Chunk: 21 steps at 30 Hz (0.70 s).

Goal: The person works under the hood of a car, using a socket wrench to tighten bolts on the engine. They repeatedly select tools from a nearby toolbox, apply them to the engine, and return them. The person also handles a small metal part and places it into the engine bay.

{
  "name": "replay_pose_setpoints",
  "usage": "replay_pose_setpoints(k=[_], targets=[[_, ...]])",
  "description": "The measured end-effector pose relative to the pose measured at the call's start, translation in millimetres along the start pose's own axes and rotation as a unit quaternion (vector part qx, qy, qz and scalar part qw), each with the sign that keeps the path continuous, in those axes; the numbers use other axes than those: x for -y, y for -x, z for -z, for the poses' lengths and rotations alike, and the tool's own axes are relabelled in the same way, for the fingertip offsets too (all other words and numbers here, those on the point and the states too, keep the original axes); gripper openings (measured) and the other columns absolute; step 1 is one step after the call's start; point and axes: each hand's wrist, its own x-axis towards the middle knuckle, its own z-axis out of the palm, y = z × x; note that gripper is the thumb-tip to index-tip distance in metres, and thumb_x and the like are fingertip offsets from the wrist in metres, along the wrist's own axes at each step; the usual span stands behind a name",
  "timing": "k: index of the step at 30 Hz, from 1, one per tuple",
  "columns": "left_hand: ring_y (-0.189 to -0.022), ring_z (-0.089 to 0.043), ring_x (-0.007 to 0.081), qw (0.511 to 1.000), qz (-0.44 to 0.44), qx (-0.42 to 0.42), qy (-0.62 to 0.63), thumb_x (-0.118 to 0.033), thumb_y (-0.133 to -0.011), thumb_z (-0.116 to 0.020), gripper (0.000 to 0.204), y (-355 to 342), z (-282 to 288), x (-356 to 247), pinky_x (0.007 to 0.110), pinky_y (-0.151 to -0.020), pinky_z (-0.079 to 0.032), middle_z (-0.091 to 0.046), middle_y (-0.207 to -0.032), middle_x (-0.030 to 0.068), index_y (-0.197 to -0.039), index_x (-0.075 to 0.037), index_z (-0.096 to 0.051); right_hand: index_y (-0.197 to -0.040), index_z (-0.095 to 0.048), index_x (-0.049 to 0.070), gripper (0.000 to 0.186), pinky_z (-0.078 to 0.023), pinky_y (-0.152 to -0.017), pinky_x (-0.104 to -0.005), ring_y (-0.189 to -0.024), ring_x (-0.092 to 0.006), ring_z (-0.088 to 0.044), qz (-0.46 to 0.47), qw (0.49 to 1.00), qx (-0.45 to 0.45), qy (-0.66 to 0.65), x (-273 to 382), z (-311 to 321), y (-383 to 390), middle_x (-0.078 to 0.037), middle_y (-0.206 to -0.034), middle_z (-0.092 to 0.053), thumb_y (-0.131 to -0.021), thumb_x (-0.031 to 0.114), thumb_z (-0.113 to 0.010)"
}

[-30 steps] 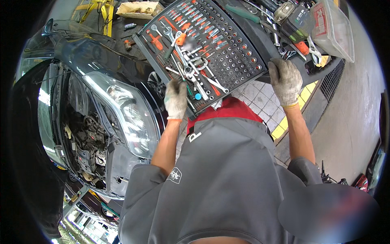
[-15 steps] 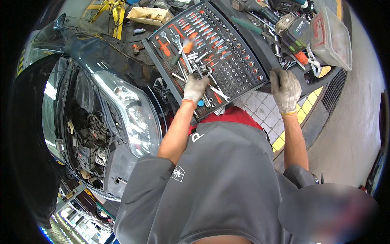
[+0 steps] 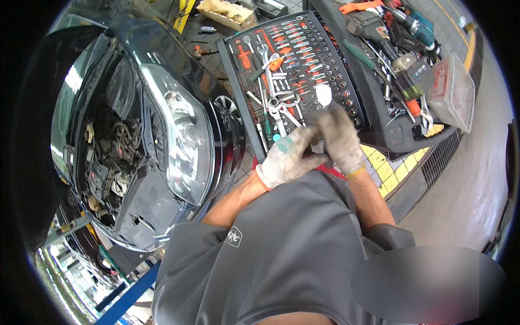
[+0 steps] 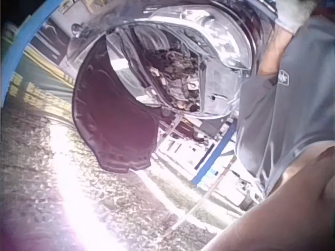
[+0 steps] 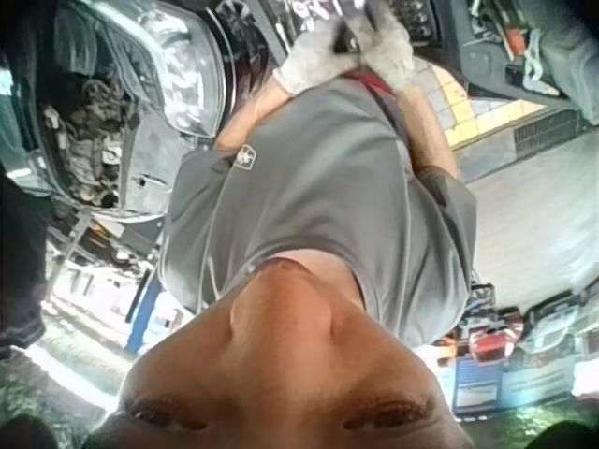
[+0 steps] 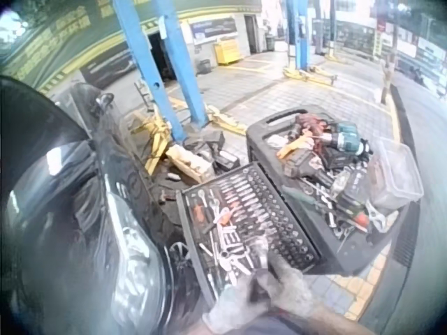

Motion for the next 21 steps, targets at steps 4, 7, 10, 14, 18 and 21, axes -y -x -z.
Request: replay_pose_setpoints(k=[4, 7, 10, 14, 18, 21], targets=[[-0.097, -0.077, 0.0357, 0.995, -0.048, -0.09, -0.007, -0.014, -0.099, -0.082, 0.034, 16.8, 10.0, 16.7, 0.046, -0.086, -0.062, -0.075, -0.109, 0.0149, -0.131, -0.007, -0.072, -0.106, -0.07, 0.008, 0.053, -0.04, -0.052, -0.0295, -0.055, -0.0098, -0.051, -0.136, 0.961, -0.013, -0.24, 20.7, 9.1, -1.3, 0.002, -0.071, -0.059, -0.118, 0.058, -0.055], [-0.107, -0.073, 0.0326, 0.985, -0.032, -0.17, -0.014, -0.007, -0.101, -0.076, 0.043, 14.8, 21.0, 17.9, 0.043, -0.092, -0.06, -0.071, -0.126, 0.0196, -0.143, -0.003, -0.066, -0.104, -0.071, 0.007, 0.058, -0.04, -0.051, -0.0293, -0.053, -0.0123, -0.051, -0.212, 0.923, 0.072, -0.313, 18.8, 21.7, 1.8, 0.001, -0.068, -0.059, -0.118, 0.061, -0.053], [-0.116, -0.072, 0.0294, 0.982, -0.044, -0.185, -0.001, -0.008, -0.102, -0.074, 0.06, 8.2, 23.4, 20.3, 0.041, -0.098, -0.061, -0.064, -0.142, 0.0209, -0.159, -0.003, -0.056, -0.092, -0.065, 0.009, 0.068, -0.035, -0.045, -0.0323, -0.045, -0.0147, -0.044, -0.188, 0.911, 0.156, -0.332, 13.1, 23.7, 6.8, 0.0, -0.059, -0.051, -0.118, 0.068, -0.042], [-0.111, -0.074, 0.0348, 0.988, -0.064, -0.137, -0.011, -0.011, -0.104, -0.073, 0.045, -8.9, 34.9, -2.7, 0.045, -0.095, -0.061, -0.071, -0.133, 0.0204, -0.148, -0.003, -0.067, -0.075, -0.053, 0.012, 0.074, -0.03, -0.04, -0.0339, -0.039, -0.0161, -0.035, -0.177, 0.914, 0.184, -0.316, 20.4, 20.8, 14.8, 0.0, -0.052, -0.041, -0.119, 0.07, -0.036], [-0.108, -0.074, 0.0402, 0.994, -0.087, -0.059, -0.03, -0.012, -0.103, -0.073, 0.031, -11.8, 34.4, 1.6, 0.05, -0.091, -0.06, -0.076, -0.116, 0.0203, -0.134, -0.005, -0.075, -0.074, -0.05, 0.014, 0.071, -0.026, -0.039, -0.0338, -0.037, -0.0154, -0.034, -0.173, 0.923, 0.18, -0.293, 12.1, 25.7, 24.7, 0.001, -0.049, -0.038, -0.12, 0.067, -0.035], [-0.108, -0.075, 0.0407, 0.996, -0.066, -0.045, -0.031, -0.018, -0.107, -0.072, 0.027, -1.7, 28.9, 26.6, 0.05, -0.092, -0.059, -0.077, -0.115, 0.0202, -0.129, -0.004, -0.076, -0.095, -0.061, 0.015, 0.058, -0.04, -0.058, -0.0293, -0.06, -0.0117, -0.049, -0.152, 0.956, 0.049, -0.247, -5.0, 49.5, 34.6, 0.002, -0.07, -0.053, -0.121, 0.062, -0.039]])
